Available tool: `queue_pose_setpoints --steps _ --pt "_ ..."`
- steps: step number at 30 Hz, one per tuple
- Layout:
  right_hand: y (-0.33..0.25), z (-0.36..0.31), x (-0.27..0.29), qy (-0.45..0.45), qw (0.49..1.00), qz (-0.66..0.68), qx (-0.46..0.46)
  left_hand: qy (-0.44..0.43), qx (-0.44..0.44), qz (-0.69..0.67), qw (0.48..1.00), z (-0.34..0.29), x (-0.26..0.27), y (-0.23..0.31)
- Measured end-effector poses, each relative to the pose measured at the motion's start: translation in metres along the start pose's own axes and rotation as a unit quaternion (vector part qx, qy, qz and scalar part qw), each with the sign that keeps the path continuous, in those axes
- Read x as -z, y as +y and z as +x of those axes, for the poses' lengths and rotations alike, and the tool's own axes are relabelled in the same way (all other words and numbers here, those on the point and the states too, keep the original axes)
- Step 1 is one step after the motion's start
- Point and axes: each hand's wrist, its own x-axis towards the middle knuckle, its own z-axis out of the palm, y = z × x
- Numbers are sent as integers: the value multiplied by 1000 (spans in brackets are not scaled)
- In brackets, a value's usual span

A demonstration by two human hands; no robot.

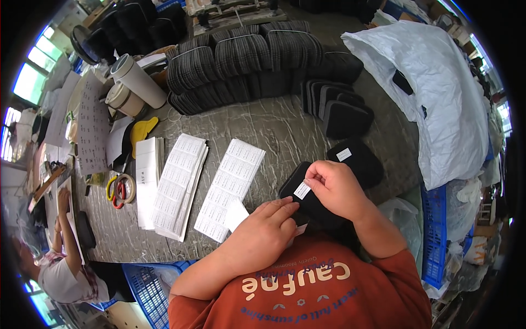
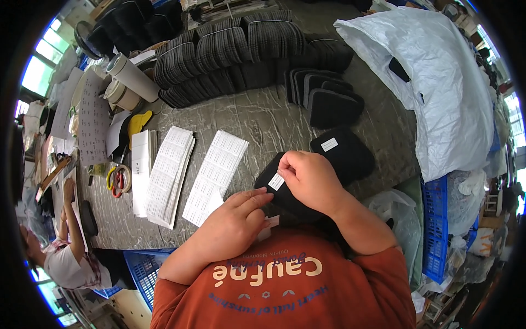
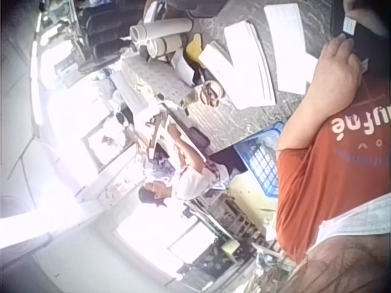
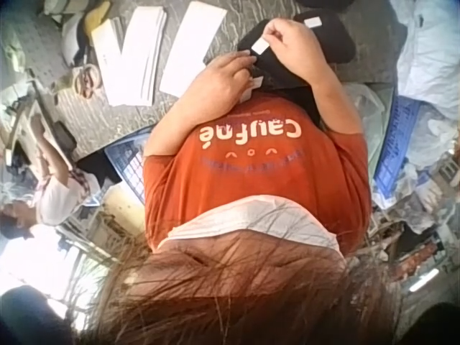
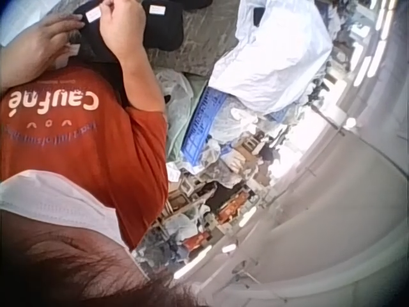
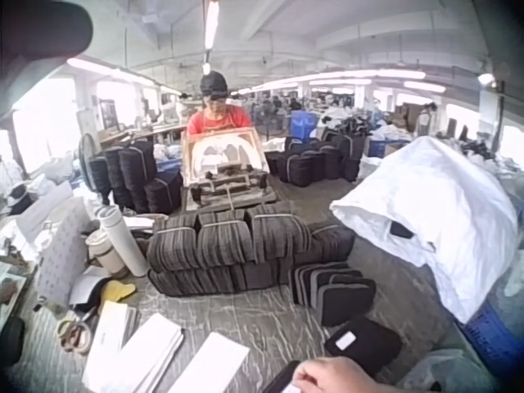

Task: Applying identification labels to black shoe components and organizing them into stacks.

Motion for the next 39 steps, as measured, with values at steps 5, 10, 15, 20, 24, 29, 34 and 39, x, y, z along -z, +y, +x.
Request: queue_pose_setpoints --steps 5,10,15,20,24,29,34,39 --pt "1 -2 1 -2 1000 -11 13 2 -24 42 999 10 -10 -3" --pt "-4 -4 -5 43 998 -51 -14 -16 -25 67 997 17 -11 -7" --pt "7 0 -4 99 989 -103 38 -21 -18 57 998 23 -10 -7" --pt "14 4 6 82 992 -82 57 -43 -11 23 999 17 -6 -9" --pt "35 11 40 59 998 25 -12 -34 -11 3 999 6 -5 -9" --pt "39 -3 68 253 928 -263 74 62 53 -76 994 8 -3 -8" --pt "-12 -26 22 -5 993 17 119 134 104 -114 979 13 2 -4" --pt "-9 -28 7 22 983 167 68 136 158 -45 977 6 4 -4"
